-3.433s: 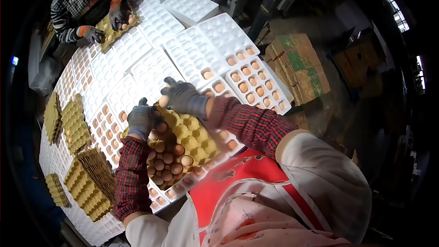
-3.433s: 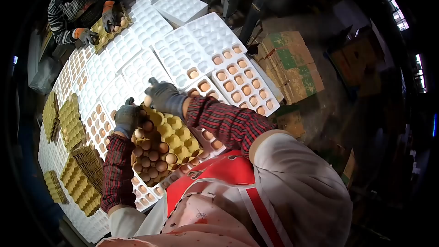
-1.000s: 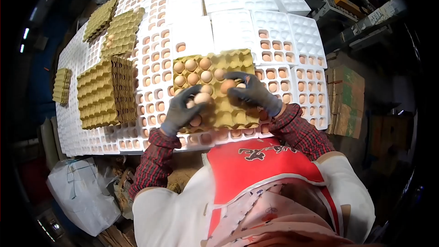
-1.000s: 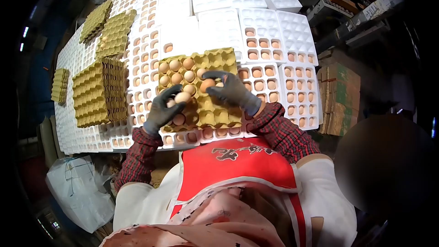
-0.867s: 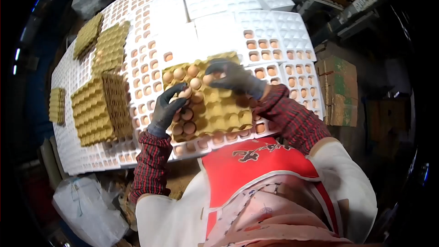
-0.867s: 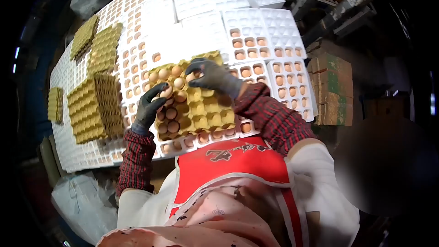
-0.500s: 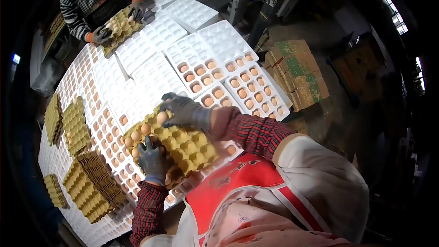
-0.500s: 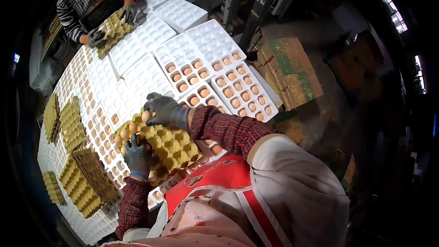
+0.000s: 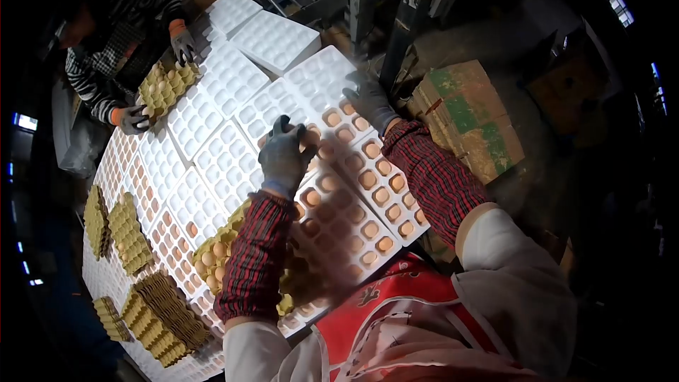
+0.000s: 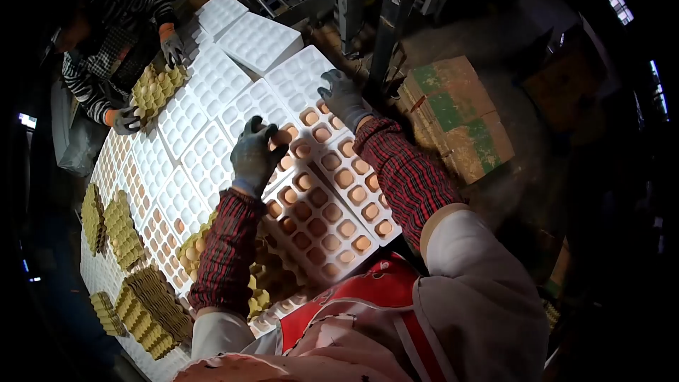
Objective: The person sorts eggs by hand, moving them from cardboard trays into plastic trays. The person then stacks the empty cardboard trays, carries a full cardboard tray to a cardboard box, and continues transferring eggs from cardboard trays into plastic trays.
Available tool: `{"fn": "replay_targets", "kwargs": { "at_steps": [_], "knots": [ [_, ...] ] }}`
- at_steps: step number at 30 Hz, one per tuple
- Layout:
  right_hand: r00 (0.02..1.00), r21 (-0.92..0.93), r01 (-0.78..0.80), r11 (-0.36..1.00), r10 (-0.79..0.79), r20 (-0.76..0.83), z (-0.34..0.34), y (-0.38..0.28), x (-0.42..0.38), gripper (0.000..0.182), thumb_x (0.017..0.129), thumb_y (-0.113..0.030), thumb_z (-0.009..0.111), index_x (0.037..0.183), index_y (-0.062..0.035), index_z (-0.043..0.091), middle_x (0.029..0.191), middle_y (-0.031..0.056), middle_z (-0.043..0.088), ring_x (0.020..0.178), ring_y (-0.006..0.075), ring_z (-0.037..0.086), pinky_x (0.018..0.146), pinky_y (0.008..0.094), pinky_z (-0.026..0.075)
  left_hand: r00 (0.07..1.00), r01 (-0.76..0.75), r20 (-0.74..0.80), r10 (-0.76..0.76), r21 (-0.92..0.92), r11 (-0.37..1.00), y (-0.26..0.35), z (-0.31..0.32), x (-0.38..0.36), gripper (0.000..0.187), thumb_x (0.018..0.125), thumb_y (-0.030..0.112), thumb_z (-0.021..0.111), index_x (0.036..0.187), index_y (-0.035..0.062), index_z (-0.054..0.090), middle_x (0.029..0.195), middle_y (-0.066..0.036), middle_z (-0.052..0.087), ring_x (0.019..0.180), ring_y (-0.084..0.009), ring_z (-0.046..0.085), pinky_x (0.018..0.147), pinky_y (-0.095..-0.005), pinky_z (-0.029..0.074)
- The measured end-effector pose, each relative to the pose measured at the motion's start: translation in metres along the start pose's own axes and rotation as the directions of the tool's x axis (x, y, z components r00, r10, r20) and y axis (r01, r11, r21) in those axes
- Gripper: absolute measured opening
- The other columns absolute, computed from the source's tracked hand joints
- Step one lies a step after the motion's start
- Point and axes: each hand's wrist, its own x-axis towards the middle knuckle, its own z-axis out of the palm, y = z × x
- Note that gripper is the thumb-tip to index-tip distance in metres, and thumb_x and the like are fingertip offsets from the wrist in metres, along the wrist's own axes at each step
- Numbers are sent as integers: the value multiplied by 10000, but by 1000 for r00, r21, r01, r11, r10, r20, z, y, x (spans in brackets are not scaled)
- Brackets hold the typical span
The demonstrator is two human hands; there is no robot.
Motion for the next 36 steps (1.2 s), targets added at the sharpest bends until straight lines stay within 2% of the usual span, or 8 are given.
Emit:
{"fn": "replay_targets", "kwargs": {
  "at_steps": [2, 4, 14, 19, 23, 25, 28, 36],
  "knots": [
    [991, -32, 19, 999, -23, -132, 2, 25, 6, 480, 928, -343, 654, 1320, -76, 581, 1388, 153, 544, 1234, 383, 533, 1039, 495, 438, 999, -2, 46, -2, 81, 997, -1, 40, 53, 313, 753, 231, 800, 1055, 182, 732, 1303, -96, 585, 1126, -334, 618, 870, -453, 557],
    [978, -448, -42, 893, 128, 163, 7, 34, -11, 554, 993, -461, 514, 1440, -136, 489, 1489, 183, 452, 1331, 422, 447, 1063, 603, 369, 974, 49, 207, -96, 218, 975, 5, 59, 92, 444, 761, 249, 809, 1194, 220, 715, 1379, -97, 558, 1183, -347, 601, 895, -473, 550],
    [980, -375, -92, 922, 151, 130, 10, 30, -27, 634, 960, -321, 538, 1546, -157, 362, 1551, 213, 388, 1311, 431, 479, 1035, 558, 425, 931, -117, 352, 97, 35, 993, 7, 146, 156, 386, 895, 292, 657, 1278, 246, 675, 1304, -121, 646, 1154, -355, 618, 956, -453, 519],
    [908, -475, -164, 865, 321, 270, 16, 37, -22, 627, 946, -247, 522, 1522, -37, 388, 1533, 192, 428, 1333, 379, 476, 1072, 540, 404, 970, -191, -193, 149, -220, 956, 50, 174, 181, 365, 949, 314, 592, 1265, 142, 656, 1274, -119, 660, 1194, -363, 593, 1006, -471, 467],
    [983, -502, -137, 854, 181, 39, 38, 54, -26, 555, 976, -255, 502, 1499, -91, 417, 1460, 171, 483, 1308, 363, 498, 1048, 506, 435, 976, -132, -166, 143, 71, 989, 47, 204, 175, 412, 1003, 281, 557, 1371, 99, 592, 1391, -149, 595, 1312, -404, 506, 1102, -450, 401],
    [951, -126, -274, 953, 288, 108, 30, 57, -28, 541, 979, -273, 508, 1502, -163, 421, 1458, 162, 476, 1275, 358, 517, 1023, 504, 450, 971, -131, -234, 53, -335, 933, 48, 172, 157, 421, 1008, 264, 516, 1363, 45, 575, 1366, -206, 593, 1310, -413, 508, 1113, -456, 385],
    [989, -342, -63, 938, 104, 102, 19, 45, -25, 469, 960, -265, 532, 1429, -258, 512, 1446, 161, 461, 1232, 370, 521, 975, 509, 453, 943, 43, -177, -283, -777, 628, 52, 116, 83, 408, 1004, 194, 511, 1333, -39, 573, 1332, -263, 606, 1242, -397, 574, 1072, -410, 429],
    [944, -277, 322, 905, -283, 173, 10, 13, -7, 502, 866, -192, 616, 1361, -120, 572, 1467, 117, 492, 1382, 362, 407, 1148, 603, 257, 872, 365, 68, -485, -749, 552, 81, -7, -208, 291, 986, 93, 579, 1227, -56, 644, 1233, -213, 669, 1150, -292, 644, 986, -374, 496]
  ]
}}
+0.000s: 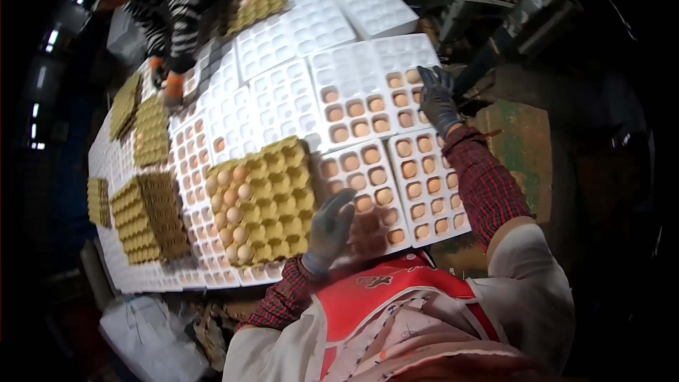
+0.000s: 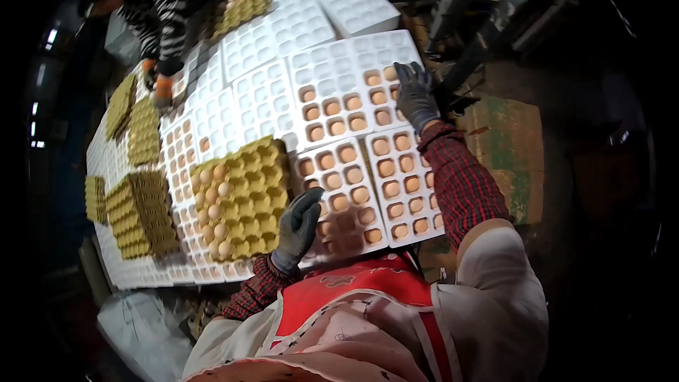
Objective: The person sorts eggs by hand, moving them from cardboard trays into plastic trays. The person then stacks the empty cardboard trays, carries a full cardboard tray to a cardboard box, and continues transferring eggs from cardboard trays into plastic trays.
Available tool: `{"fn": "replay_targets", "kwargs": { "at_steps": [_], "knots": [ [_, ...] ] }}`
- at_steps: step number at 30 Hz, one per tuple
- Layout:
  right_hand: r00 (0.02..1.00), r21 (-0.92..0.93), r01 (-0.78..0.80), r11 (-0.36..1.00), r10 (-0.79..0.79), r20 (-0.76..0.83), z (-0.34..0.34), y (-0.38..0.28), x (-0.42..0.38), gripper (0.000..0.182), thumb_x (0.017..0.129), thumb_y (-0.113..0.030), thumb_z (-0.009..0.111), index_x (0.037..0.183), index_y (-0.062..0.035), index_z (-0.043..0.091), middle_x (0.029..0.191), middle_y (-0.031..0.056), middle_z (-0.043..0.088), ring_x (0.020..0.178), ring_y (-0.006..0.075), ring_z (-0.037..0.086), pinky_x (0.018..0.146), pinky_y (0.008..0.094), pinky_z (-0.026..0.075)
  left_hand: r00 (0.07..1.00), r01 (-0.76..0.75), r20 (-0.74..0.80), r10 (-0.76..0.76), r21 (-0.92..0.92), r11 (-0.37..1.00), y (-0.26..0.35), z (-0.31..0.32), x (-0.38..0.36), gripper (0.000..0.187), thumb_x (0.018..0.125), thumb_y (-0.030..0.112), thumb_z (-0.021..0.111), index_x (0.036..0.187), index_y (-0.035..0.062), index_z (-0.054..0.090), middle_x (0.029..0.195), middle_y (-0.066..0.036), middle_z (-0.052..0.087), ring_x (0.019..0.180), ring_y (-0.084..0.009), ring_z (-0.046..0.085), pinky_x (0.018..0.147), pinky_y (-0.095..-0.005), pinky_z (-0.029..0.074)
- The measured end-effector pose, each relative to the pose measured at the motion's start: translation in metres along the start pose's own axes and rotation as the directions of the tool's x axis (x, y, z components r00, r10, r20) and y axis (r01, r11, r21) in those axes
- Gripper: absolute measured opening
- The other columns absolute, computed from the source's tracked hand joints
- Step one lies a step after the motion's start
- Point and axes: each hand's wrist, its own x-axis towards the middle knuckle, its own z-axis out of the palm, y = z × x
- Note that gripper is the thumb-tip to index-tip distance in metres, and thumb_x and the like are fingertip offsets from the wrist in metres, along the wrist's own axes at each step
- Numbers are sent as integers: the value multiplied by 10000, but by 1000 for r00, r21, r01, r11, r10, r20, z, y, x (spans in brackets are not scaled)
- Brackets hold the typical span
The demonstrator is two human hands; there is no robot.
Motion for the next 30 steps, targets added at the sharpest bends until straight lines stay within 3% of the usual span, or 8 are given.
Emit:
{"fn": "replay_targets", "kwargs": {
  "at_steps": [7, 9, 13, 19, 22, 26, 28, 30],
  "knots": [
    [960, -319, -60, 946, 142, 240, -1, -52, 17, 415, 902, -261, 597, 1302, -165, 651, 1416, 88, 530, 1367, 320, 406, 1159, 571, 260, 988, -55, -107, 112, 435, 899, 0, -128, -73, 266, 909, 44, 686, 1174, 27, 703, 1175, -185, 697, 1094, -317, 684, 905, -377, 547],
    [998, -37, 15, 999, -17, -65, -4, -109, 14, 452, 864, -265, 719, 1293, -142, 647, 1404, 125, 540, 1287, 338, 485, 1088, 488, 375, 965, -21, -186, 187, 653, 757, -23, -174, -66, 272, 875, 117, 692, 1144, 84, 703, 1182, -125, 687, 1025, -341, 663, 868, -434, 537],
    [880, 805, 12, 594, -389, 274, -63, -323, -20, 424, 881, -265, 746, 1250, -72, 665, 1233, 143, 677, 1028, 320, 666, 932, 373, 543, 997, -82, 70, 44, 802, 592, -47, -233, -55, 281, 757, 244, 798, 998, 133, 705, 991, -88, 674, 905, -325, 641, 786, -426, 533],
    [766, 431, 363, 826, -528, 366, -19, -454, -56, 276, 840, -225, 729, 1058, -70, 658, 1038, 152, 675, 908, 345, 670, 830, 425, 564, 956, -221, 284, -67, 855, 469, -43, -239, -107, 436, 727, 233, 820, 1126, 141, 672, 1088, -77, 627, 1008, -297, 620, 803, -428, 517],
    [832, 623, 68, 779, -389, 395, -39, -444, -38, 360, 879, -244, 735, 1186, -76, 648, 1109, 139, 670, 943, 287, 683, 828, 398, 568, 964, -264, 243, 104, 868, 421, -63, -242, -118, 415, 747, 143, 784, 1146, 125, 669, 1117, -69, 639, 1008, -288, 633, 810, -415, 519],
    [746, 790, -609, 68, -289, 600, -5, -415, -4, 380, 832, -217, 781, 1140, -34, 654, 1097, 122, 681, 882, 251, 688, 776, 374, 580, 998, -67, 37, 56, 485, 872, -48, -271, -112, 347, 835, 131, 749, 1167, 73, 667, 1109, -115, 671, 1039, -272, 656, 888, -388, 540],
    [800, 748, -145, 648, -368, 473, -12, -431, 5, 347, 831, -197, 765, 1119, -36, 656, 1089, 137, 685, 906, 289, 691, 810, 396, 571, 986, 126, -87, -144, -184, 975, -67, -286, -106, 342, 844, 109, 733, 1172, 46, 657, 1147, -134, 651, 1121, -239, 634, 926, -367, 524],
    [780, 416, 255, 873, -440, 445, -25, -458, 7, 274, 844, -180, 715, 1083, -52, 668, 1063, 153, 690, 983, 355, 679, 881, 430, 543, 978, -198, 5, 207, 315, 928, -71, -293, -84, 332, 857, 153, 720, 1156, 45, 624, 1089, -130, 640, 1037, -266, 661, 863, -347, 555]
  ]
}}
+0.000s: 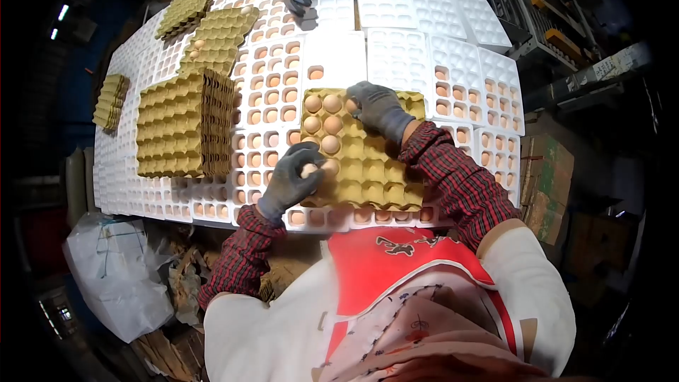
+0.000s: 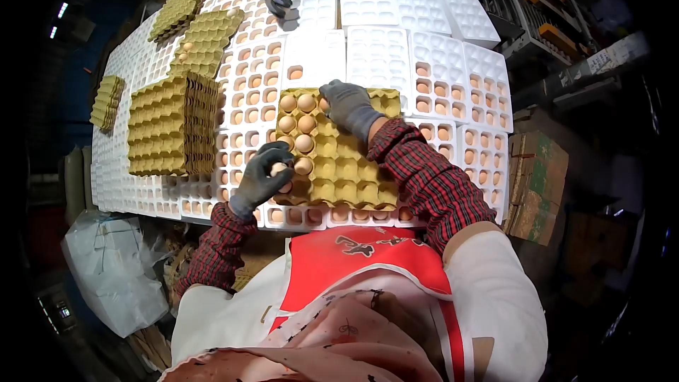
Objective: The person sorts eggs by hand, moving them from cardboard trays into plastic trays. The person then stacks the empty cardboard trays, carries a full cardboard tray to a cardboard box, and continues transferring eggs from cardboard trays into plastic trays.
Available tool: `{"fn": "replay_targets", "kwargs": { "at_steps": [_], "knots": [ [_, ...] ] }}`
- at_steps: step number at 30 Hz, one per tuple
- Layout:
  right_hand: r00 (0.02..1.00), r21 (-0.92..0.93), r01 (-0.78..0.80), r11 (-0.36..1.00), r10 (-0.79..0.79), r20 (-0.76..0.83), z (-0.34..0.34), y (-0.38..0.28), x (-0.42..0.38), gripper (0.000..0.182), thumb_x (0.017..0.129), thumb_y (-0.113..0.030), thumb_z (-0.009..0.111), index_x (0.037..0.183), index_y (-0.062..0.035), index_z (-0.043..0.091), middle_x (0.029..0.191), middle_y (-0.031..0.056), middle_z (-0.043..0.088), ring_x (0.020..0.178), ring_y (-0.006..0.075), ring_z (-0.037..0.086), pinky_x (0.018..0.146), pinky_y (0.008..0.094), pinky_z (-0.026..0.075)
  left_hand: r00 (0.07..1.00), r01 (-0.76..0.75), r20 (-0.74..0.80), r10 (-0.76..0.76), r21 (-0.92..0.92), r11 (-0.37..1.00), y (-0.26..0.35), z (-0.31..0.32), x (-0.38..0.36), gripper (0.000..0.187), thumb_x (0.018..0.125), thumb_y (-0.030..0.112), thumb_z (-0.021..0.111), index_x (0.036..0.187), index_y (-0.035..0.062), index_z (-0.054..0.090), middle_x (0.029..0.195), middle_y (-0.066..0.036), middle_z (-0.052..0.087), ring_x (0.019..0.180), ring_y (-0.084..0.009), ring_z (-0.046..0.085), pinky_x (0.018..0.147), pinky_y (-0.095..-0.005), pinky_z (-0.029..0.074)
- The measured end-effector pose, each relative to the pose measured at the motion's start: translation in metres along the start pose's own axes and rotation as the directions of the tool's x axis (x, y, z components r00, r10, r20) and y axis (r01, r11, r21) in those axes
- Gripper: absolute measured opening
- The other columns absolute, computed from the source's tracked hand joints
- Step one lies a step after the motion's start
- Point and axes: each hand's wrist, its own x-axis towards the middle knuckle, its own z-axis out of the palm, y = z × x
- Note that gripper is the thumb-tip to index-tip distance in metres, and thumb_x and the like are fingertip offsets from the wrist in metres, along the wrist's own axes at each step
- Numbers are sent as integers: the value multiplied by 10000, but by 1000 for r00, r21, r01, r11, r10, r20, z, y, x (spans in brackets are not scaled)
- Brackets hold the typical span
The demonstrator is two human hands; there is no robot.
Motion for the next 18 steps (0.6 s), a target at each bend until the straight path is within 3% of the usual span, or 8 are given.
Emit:
{"fn": "replay_targets", "kwargs": {
  "at_steps": [3, 6, 7, 8, 10, 13, 16, 18],
  "knots": [
    [994, 0, -69, 998, 69, 83, -1, -9, 8, 213, 862, -192, 671, 1028, -58, 674, 1046, 161, 693, 1004, 370, 673, 876, 450, 537, 959, -50, 252, -128, 598, 800, 14, 29, 12, 245, 838, 167, 711, 1062, 95, 641, 1083, -98, 650, 972, -343, 649, 762, -440, 553],
    [982, 718, 81, 691, 67, -176, 8, 19, -9, 350, 888, -155, 714, 1202, -11, 656, 1020, 53, 699, 889, 200, 692, 713, 341, 550, 983, -121, 181, -22, 737, 665, 6, 51, 8, 183, 825, 144, 679, 994, 117, 615, 930, -85, 607, 854, -299, 644, 717, -440, 546],
    [966, 974, -193, 118, 195, 168, -9, 16, -22, 384, 873, -147, 751, 1228, -31, 665, 907, -1, 674, 784, 118, 630, 662, 269, 507, 972, -131, 234, -36, 657, 742, -4, 46, 9, 215, 797, 143, 701, 996, 112, 623, 962, -85, 635, 858, -306, 656, 711, -442, 541],
    [937, 967, -203, -154, 255, 237, -27, -3, -30, 390, 862, -111, 747, 1236, -39, 664, 885, 13, 676, 725, 97, 613, 622, 230, 483, 982, -107, 188, 7, 528, 843, 5, 30, 9, 301, 830, 133, 707, 1122, 90, 655, 1043, -103, 676, 904, -271, 686, 759, -399, 553],
    [940, 959, -216, -186, 227, 256, -32, -4, -29, 375, 880, -118, 735, 1241, -42, 666, 967, 22, 671, 764, 85, 618, 620, 224, 484, 978, 161, 134, -161, 13, 987, 7, 1, 6, 439, 881, 137, 694, 1305, 49, 623, 1170, -96, 696, 987, -221, 697, 837, -351, 556],
    [995, 512, 102, 853, -97, -36, -13, 6, 12, 376, 825, -110, 726, 1195, -59, 682, 1230, 142, 632, 1035, 259, 661, 787, 347, 563, 913, 377, 173, -368, -703, 604, -17, -21, 3, 616, 842, 92, 706, 1428, 18, 533, 1222, -42, 663, 1044, -153, 639, 867, -306, 541],
    [907, -287, 398, 871, -328, 263, -25, -34, 31, 402, 780, -79, 685, 1176, -130, 730, 1411, 190, 549, 1224, 368, 602, 959, 441, 541, 900, 437, 241, -364, -486, 757, -8, -31, 24, 508, 832, 108, 707, 1329, 45, 626, 1267, -67, 634, 1115, -209, 631, 916, -335, 530],
    [881, -224, 470, 854, -437, 180, -10, -27, 39, 338, 798, -125, 686, 1129, -164, 745, 1476, 171, 493, 1228, 364, 590, 952, 446, 540, 976, 62, 208, -71, 50, 997, -12, -16, 38, 535, 794, 161, 769, 1309, 77, 649, 1358, -137, 594, 1233, -295, 591, 973, -380, 509]
  ]
}}
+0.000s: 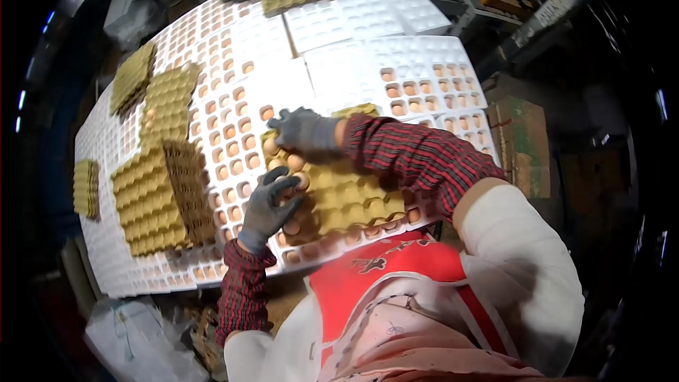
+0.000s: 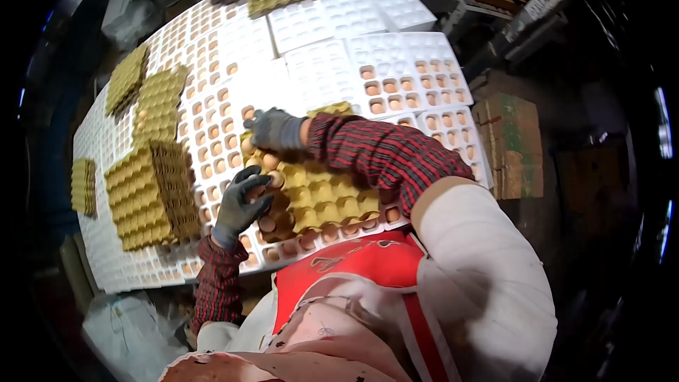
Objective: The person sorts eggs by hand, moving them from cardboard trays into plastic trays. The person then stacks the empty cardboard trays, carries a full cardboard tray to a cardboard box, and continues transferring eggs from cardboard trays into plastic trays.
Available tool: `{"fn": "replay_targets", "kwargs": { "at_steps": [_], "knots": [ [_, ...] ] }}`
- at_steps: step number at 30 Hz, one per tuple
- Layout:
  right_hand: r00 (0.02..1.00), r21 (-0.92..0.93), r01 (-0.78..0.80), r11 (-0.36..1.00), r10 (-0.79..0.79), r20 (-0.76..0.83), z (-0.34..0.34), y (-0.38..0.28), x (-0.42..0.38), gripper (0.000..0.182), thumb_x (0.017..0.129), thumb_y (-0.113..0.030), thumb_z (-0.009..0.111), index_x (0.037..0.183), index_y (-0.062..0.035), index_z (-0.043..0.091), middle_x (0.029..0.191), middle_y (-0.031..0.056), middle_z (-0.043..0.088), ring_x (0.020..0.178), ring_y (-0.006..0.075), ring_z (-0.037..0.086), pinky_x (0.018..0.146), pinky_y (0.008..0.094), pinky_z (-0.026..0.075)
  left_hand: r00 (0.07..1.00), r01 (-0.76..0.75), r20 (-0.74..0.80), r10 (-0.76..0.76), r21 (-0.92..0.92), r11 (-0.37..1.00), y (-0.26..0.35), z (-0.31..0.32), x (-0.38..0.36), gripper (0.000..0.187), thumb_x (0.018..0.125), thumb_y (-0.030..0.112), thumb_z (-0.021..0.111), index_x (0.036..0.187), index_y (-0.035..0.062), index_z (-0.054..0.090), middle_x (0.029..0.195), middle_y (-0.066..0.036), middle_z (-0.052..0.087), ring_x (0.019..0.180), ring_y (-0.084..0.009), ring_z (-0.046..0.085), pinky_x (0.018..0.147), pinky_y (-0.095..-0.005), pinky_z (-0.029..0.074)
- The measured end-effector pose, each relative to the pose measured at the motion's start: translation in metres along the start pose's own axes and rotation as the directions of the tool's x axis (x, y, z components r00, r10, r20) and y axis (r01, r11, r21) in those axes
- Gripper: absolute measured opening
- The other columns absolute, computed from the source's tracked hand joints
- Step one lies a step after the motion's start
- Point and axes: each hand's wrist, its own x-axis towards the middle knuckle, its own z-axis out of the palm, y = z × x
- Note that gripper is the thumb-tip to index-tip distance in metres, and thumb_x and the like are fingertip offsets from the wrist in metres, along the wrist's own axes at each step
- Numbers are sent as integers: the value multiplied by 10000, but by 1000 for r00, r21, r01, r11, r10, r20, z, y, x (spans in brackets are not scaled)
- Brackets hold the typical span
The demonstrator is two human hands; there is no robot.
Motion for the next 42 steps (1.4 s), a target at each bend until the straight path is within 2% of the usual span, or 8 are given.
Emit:
{"fn": "replay_targets", "kwargs": {
  "at_steps": [5, 9, 15, 18, 25, 28, 40, 42],
  "knots": [
    [992, 85, -123, 989, 120, 34, -3, 11, 4, 311, 794, -215, 745, 1098, -157, 733, 1391, 136, 536, 1199, 347, 589, 963, 442, 541, 999, 31, -41, 2, 780, 625, 10, 48, 24, 372, 785, 116, 708, 1155, 136, 683, 1302, -113, 562, 1179, -353, 549, 827, -414, 567],
    [731, 769, -271, 579, 643, -227, 0, 36, -68, 424, 754, -167, 809, 1152, -128, 669, 1334, 142, 547, 1187, 345, 575, 984, 382, 525, 1000, -17, -4, 28, 725, 689, 16, 38, 34, 298, 760, 196, 768, 1036, 113, 690, 1259, -99, 585, 1153, -332, 575, 849, -426, 556],
    [224, 432, -859, 274, 961, -164, 38, 188, -215, 387, 825, -263, 760, 1168, -104, 671, 1268, 171, 597, 1164, 356, 606, 1000, 426, 496, 997, 16, -77, 1, 220, 975, 67, 5, 88, 429, 732, 135, 860, 1115, 27, 700, 1176, -181, 658, 1075, -359, 663, 885, -400, 551],
    [313, 216, -925, 311, 949, -28, 42, 229, -228, 386, 832, -254, 746, 1183, -111, 671, 1270, 165, 623, 1153, 349, 627, 991, 428, 501, 992, -105, -48, 117, 199, 974, 86, 34, 174, 419, 759, 166, 853, 1117, 15, 696, 1210, -184, 647, 1064, -348, 670, 892, -393, 548],
    [271, 292, -821, 491, 784, -559, 62, 299, -221, 390, 967, -358, 582, 1253, -94, 608, 1277, 136, 616, 1201, 350, 561, 996, 488, 451, 980, -174, 26, 198, 595, 784, 49, 155, 396, 333, 808, 299, 760, 1097, 148, 693, 1223, -131, 627, 1053, -359, 653, 833, -462, 551],
    [448, -67, -857, 511, 675, -586, 93, 288, -236, 455, 978, -358, 554, 1362, -115, 568, 1388, 120, 564, 1316, 350, 469, 1092, 520, 337, 990, -132, 53, 127, 631, 765, 44, 176, 425, 370, 828, 310, 747, 1160, 162, 679, 1250, -143, 621, 1091, -369, 640, 877, -474, 543],
    [377, 135, -787, 602, 642, -668, 95, 283, -238, 410, 913, -141, 551, 1316, -66, 541, 1273, 153, 573, 1214, 377, 512, 1050, 503, 400, 880, -325, -145, 453, 513, 794, -12, 212, 504, 461, 991, 382, 583, 1391, 155, 563, 1398, -158, 578, 1259, -417, 523, 1054, -478, 441],
    [382, 136, -786, 603, 647, -660, 94, 285, -240, 427, 906, -157, 563, 1324, -73, 543, 1268, 148, 580, 1214, 372, 513, 1047, 505, 394, 973, -169, -4, 229, 661, 731, -20, 214, 493, 487, 1021, 410, 494, 1457, 194, 505, 1503, -132, 497, 1368, -398, 439, 1153, -509, 331]
  ]
}}
